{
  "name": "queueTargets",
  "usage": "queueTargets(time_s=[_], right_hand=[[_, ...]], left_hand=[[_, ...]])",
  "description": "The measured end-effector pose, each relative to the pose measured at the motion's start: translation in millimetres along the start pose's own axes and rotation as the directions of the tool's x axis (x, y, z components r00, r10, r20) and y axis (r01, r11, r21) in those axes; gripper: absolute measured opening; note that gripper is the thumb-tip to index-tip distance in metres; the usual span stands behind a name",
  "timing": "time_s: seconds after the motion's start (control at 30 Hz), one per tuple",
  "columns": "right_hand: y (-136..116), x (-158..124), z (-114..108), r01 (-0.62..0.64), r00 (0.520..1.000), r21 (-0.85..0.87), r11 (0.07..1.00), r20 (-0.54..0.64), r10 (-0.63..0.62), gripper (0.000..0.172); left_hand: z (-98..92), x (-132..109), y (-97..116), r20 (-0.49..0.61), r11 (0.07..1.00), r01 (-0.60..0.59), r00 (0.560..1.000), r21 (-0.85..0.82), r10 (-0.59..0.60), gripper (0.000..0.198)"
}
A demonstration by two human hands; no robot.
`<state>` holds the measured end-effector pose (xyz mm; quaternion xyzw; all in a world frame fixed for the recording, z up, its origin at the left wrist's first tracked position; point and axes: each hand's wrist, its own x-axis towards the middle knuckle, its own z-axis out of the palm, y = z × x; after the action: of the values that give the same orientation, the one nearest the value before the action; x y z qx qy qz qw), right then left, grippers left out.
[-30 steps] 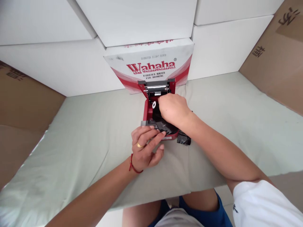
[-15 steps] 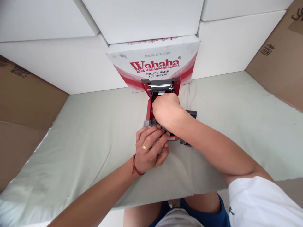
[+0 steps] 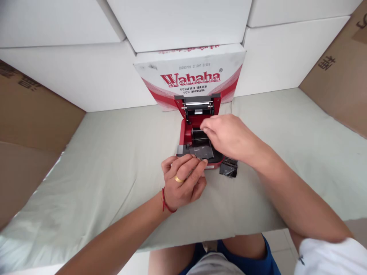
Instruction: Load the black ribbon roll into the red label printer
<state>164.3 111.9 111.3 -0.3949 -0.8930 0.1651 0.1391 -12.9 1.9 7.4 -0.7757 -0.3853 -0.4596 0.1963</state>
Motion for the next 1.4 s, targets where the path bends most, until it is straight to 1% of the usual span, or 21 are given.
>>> queueTargets(time_s=[0.07,0.13,0.2,0.27,0.33,0.37,0.43,0.5,0.53,0.57,0.6,0.63,0.7,0.77,0.83,0.93,1.03,1.1,1.17,1.23,1.4], right_hand=[[6.3,-28.5,-0.1,0.108,0.992,0.071,0.992,-0.068,-0.103,0.036],[9.3,-53.0,5.3,0.216,0.973,0.101,0.971,-0.105,-0.206,0.037],[9.6,-69.6,10.7,0.26,0.961,0.105,0.96,-0.125,-0.247,0.039],[9.6,-75.6,11.1,0.275,0.958,0.119,0.954,-0.115,-0.261,0.04],[11.7,-70.4,5.3,0.278,0.958,0.151,0.949,-0.117,-0.262,0.038],[13.7,-63.8,0.7,0.255,0.962,0.158,0.954,-0.14,-0.234,0.036],[18.8,-44.2,-9.7,0.151,0.962,0.14,0.979,-0.248,-0.113,0.033],[23.6,-19.1,-18.4,0.024,0.925,0.099,0.995,-0.38,0.015,0.032],[25.3,-5.8,-21.3,-0.03,0.904,0.075,0.997,-0.423,0.06,0.034],[26.3,7.2,-23.2,-0.071,0.889,0.051,0.996,-0.449,0.086,0.036],[26.7,19.3,-24.1,-0.096,0.885,0.029,0.995,-0.456,0.099,0.039],[26.3,29.8,-23.9,-0.109,0.891,0.01,0.994,-0.442,0.102,0.041],[23.4,44.0,-21.6,-0.087,0.928,-0.009,0.996,-0.364,0.078,0.044],[18.2,46.4,-18.1,-0.031,0.961,-0.006,1.0,-0.274,0.028,0.044],[12.2,37.0,-14.6,0.003,0.976,-0.012,1.0,-0.216,-0.006,0.042],[6.1,8.7,-7.6,0.042,0.978,-0.057,0.997,-0.201,-0.052,0.042],[6.0,-20.3,4.7,0.149,0.972,-0.099,0.984,-0.17,-0.164,0.046],[7.5,-33.4,14.6,0.22,0.962,-0.11,0.969,-0.14,-0.234,0.049],[8.1,-40.5,22.9,0.25,0.957,-0.129,0.959,-0.12,-0.266,0.053],[6.3,-42.9,27.6,0.241,0.96,-0.164,0.957,-0.105,-0.26,0.056],[-4.2,-40.7,24.8,0.185,0.978,-0.265,0.946,-0.042,-0.203,0.046]], left_hand=[[0.2,0.5,0.1,-0.004,1.0,0.005,1.0,-0.005,-0.005,0.039],[0.8,-0.1,0.1,-0.004,1.0,0.019,1.0,-0.022,-0.019,0.048],[1.4,-1.1,0.2,-0.004,0.999,0.033,0.999,-0.025,-0.033,0.058],[1.7,-2.0,0.7,-0.006,1.0,0.029,1.0,-0.01,-0.029,0.058],[1.7,-2.8,1.5,0.004,1.0,0.02,1.0,0.017,-0.02,0.049],[1.7,-3.2,2.1,0.012,0.999,0.019,1.0,0.03,-0.019,0.046],[2.1,-4.2,4.0,0.025,0.998,0.028,0.999,0.055,-0.029,0.045],[2.9,-5.3,6.6,0.035,0.996,0.047,0.998,0.081,-0.05,0.049],[3.2,-5.8,8.1,0.039,0.994,0.058,0.997,0.093,-0.062,0.05],[3.6,-6.2,9.6,0.044,0.992,0.066,0.997,0.104,-0.071,0.051],[3.9,-6.4,11.1,0.051,0.991,0.072,0.996,0.113,-0.078,0.05],[4.2,-6.5,12.5,0.056,0.99,0.076,0.995,0.12,-0.083,0.048],[4.6,-6.4,14.9,0.061,0.988,0.08,0.994,0.135,-0.089,0.041],[4.9,-6.4,16.7,0.06,0.985,0.085,0.994,0.148,-0.094,0.039],[5.1,-6.9,17.8,0.059,0.985,0.087,0.994,0.152,-0.096,0.045],[4.6,-8.1,18.1,0.067,0.984,0.086,0.993,0.154,-0.097,0.054],[3.7,-8.2,17.7,0.071,0.984,0.078,0.993,0.162,-0.091,0.054],[3.2,-7.4,17.5,0.068,0.984,0.07,0.994,0.164,-0.082,0.051],[3.0,-6.5,17.5,0.062,0.984,0.071,0.995,0.163,-0.082,0.045],[3.0,-5.9,17.4,0.057,0.984,0.075,0.995,0.162,-0.085,0.04],[2.9,-4.7,16.9,0.048,0.983,0.06,0.996,0.176,-0.069,0.037]])
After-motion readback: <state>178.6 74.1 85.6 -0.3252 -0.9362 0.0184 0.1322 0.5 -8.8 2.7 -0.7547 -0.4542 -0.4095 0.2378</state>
